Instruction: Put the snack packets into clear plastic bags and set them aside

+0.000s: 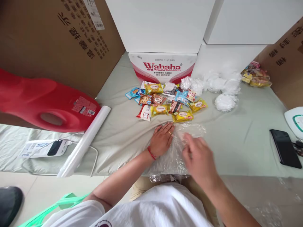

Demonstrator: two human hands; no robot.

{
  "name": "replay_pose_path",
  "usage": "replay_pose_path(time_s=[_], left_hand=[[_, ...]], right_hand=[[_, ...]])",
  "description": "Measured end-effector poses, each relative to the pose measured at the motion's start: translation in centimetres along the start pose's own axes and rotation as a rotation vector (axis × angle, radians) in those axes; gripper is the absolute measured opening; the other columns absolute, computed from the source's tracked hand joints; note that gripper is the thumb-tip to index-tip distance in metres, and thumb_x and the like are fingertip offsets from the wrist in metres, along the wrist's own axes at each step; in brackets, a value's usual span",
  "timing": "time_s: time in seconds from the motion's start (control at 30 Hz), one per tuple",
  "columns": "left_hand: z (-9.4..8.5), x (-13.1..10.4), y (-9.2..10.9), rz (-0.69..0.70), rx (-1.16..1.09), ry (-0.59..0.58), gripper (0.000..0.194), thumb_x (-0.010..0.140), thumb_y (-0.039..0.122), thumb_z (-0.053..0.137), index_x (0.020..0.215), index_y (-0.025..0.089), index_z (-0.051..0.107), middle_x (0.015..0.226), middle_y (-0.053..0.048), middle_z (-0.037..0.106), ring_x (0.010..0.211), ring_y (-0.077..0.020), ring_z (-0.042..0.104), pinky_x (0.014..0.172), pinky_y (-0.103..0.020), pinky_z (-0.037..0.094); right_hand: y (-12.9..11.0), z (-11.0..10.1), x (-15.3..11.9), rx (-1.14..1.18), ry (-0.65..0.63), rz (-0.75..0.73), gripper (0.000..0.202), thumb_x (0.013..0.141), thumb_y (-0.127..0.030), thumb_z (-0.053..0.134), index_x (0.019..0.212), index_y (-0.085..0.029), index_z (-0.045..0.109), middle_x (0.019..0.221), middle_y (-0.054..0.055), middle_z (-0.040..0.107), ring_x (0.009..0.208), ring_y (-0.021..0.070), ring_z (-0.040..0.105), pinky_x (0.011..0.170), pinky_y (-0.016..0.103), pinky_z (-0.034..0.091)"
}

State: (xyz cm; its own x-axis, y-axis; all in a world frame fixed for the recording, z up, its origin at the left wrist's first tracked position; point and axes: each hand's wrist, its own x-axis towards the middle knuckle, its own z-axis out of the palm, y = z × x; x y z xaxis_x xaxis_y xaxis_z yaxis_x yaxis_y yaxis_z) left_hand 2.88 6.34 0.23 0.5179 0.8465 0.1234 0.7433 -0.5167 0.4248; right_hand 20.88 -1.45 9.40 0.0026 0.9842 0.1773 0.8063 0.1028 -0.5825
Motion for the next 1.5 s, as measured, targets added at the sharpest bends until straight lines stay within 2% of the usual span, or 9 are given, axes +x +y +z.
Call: replay_pose_path(time_s=[0.13, 0.27, 0.4, 0.6, 0.93, 1.1, 1.3, 1.4, 1.5], left_hand=[[-0.3, 0.4, -1.2, -0.013, -0.124, -0.019, 0.053, 0.102, 0.018, 0.031, 0.152, 0.019, 0.047, 0.158, -0.008, 0.051, 0.148, -0.0193, 0.045, 0.121, -0.046, 0.036], [-0.4, 0.6, -2.0, -0.021, -0.211, 0.008, 0.052, 0.103, 0.021, 0.029, 0.15, 0.018, 0.05, 0.153, -0.008, 0.056, 0.143, -0.0177, 0.052, 0.12, -0.042, 0.039], [-0.4, 0.5, -1.4, -0.004, -0.13, 0.023, 0.05, 0.107, 0.031, 0.029, 0.152, 0.02, 0.048, 0.155, -0.008, 0.055, 0.146, -0.0192, 0.048, 0.121, -0.044, 0.038], [-0.4, 0.2, -1.1, -0.015, 0.049, 0.021, 0.049, 0.107, 0.029, 0.031, 0.151, 0.019, 0.05, 0.163, -0.008, 0.044, 0.152, -0.0237, 0.039, 0.124, -0.05, 0.03], [-0.7, 0.2, -1.8, -0.031, -0.004, -0.034, 0.051, 0.104, 0.022, 0.032, 0.154, 0.021, 0.046, 0.164, -0.007, 0.041, 0.153, -0.0221, 0.037, 0.122, -0.049, 0.031], [-1.1, 0.7, -2.4, -0.113, -0.157, -0.003, 0.052, 0.105, 0.024, 0.028, 0.155, 0.019, 0.044, 0.158, -0.008, 0.051, 0.147, -0.018, 0.046, 0.121, -0.042, 0.035], [-1.1, 0.2, -1.4, -0.026, 0.0, 0.005, 0.056, 0.105, 0.047, 0.038, 0.154, 0.02, 0.045, 0.164, -0.009, 0.042, 0.153, -0.0251, 0.037, 0.125, -0.049, 0.029], [-1.0, 0.0, -0.9, 0.002, 0.093, -0.025, 0.057, 0.104, 0.049, 0.043, 0.153, 0.021, 0.047, 0.167, -0.008, 0.035, 0.155, -0.0263, 0.033, 0.125, -0.05, 0.027], [-1.1, 0.1, -1.0, -0.006, 0.092, -0.033, 0.057, 0.104, 0.049, 0.043, 0.153, 0.022, 0.047, 0.167, -0.008, 0.036, 0.154, -0.0265, 0.035, 0.124, -0.05, 0.028]], right_hand=[[-1.2, 2.7, -2.2, -0.029, -0.253, -0.16, 0.048, 0.101, -0.038, 0.047, 0.148, -0.031, 0.056, 0.099, 0.008, 0.076, 0.095, 0.0294, 0.071, 0.084, 0.047, 0.062], [1.0, 2.4, -2.5, -0.19, -0.149, -0.176, 0.046, 0.103, -0.034, 0.044, 0.147, -0.031, 0.058, 0.129, 0.009, 0.071, 0.127, 0.0307, 0.06, 0.104, 0.05, 0.055], [3.9, 3.5, -2.8, -0.306, -0.302, -0.369, 0.055, 0.103, -0.04, 0.047, 0.157, -0.027, 0.046, 0.159, 0.01, 0.048, 0.15, 0.0334, 0.039, 0.121, 0.064, 0.034], [5.8, 4.8, -2.4, -0.304, -0.32, -0.379, 0.047, 0.102, -0.032, 0.049, 0.149, -0.028, 0.056, 0.152, 0.008, 0.057, 0.149, 0.0329, 0.04, 0.123, 0.064, 0.029], [7.2, 0.0, 0.5, -0.125, -0.159, -0.332, 0.049, 0.101, -0.031, 0.049, 0.149, -0.036, 0.056, 0.136, 0.008, 0.066, 0.138, 0.0299, 0.05, 0.119, 0.056, 0.038], [5.6, 3.3, 1.4, -0.263, -0.308, -0.406, 0.045, 0.104, -0.033, 0.044, 0.147, -0.032, 0.058, 0.148, 0.006, 0.06, 0.147, 0.0316, 0.041, 0.124, 0.063, 0.024], [6.1, 5.4, -0.4, -0.379, -0.34, -0.375, 0.066, 0.105, -0.049, 0.043, 0.163, -0.021, 0.032, 0.167, 0.014, 0.032, 0.157, 0.036, 0.022, 0.123, 0.071, 0.014], [6.2, 3.6, 1.1, -0.262, -0.415, -0.373, 0.068, 0.103, -0.055, 0.044, 0.16, -0.018, 0.04, 0.161, 0.017, 0.043, 0.152, 0.0359, 0.035, 0.122, 0.064, 0.027], [5.5, 1.8, 6.3, -0.132, -0.376, -0.287, 0.052, 0.105, -0.048, 0.041, 0.143, -0.019, 0.061, 0.135, 0.015, 0.068, 0.125, 0.0301, 0.063, 0.105, 0.047, 0.05]])
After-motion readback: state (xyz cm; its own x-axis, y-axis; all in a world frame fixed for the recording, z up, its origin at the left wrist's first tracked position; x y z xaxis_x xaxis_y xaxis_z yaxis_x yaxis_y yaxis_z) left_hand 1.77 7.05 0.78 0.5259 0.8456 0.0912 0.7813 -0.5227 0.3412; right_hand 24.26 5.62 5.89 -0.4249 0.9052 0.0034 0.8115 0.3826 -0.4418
